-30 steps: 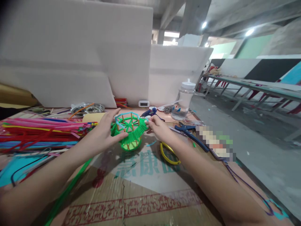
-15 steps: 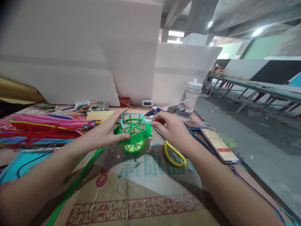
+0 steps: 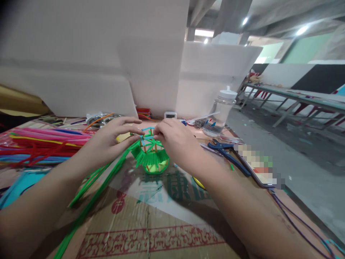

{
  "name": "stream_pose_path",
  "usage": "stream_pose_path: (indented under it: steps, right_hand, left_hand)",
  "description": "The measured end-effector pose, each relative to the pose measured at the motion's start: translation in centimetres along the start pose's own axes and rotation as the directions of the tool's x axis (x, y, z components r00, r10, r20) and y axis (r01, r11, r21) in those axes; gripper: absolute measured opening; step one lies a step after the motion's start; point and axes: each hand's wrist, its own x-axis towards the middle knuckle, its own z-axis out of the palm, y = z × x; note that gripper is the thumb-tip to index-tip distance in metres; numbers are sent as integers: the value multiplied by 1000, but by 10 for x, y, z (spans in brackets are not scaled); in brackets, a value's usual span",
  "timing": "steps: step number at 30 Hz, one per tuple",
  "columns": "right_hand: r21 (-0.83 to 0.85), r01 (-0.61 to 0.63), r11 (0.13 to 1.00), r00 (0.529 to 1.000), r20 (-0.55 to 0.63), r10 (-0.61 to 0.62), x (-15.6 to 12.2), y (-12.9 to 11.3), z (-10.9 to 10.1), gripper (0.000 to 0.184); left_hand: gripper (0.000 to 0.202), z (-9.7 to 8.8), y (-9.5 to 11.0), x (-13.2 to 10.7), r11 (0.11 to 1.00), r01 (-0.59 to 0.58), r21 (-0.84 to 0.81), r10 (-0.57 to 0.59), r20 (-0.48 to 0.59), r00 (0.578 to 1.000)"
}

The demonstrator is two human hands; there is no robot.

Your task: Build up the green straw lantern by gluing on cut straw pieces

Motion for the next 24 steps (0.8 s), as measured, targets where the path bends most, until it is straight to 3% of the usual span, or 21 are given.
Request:
stream_pose_path:
  steps: [8,19,22,24]
  right_hand:
    - [-26,46,999,999,-16,-47,-11,-1,0,13]
    - [-50,116,992,992,-41,-118,-10,-11,-6,19]
    - [-17,-95,995,994,-55,94,-9,4,-32,15]
    - [-47,-316,948,947,-72,312,-12,24,-56,18]
  left_hand:
    - [20,4,11,1,990,-122,78,126,-52,991]
    - [15,6,26,-4,959,-176,224,198,-82,977]
    - [19,1,24,-3,960,-120,252,154,-120,981]
    - [23,-2,21,-3,962,-66,266,107,-140,984]
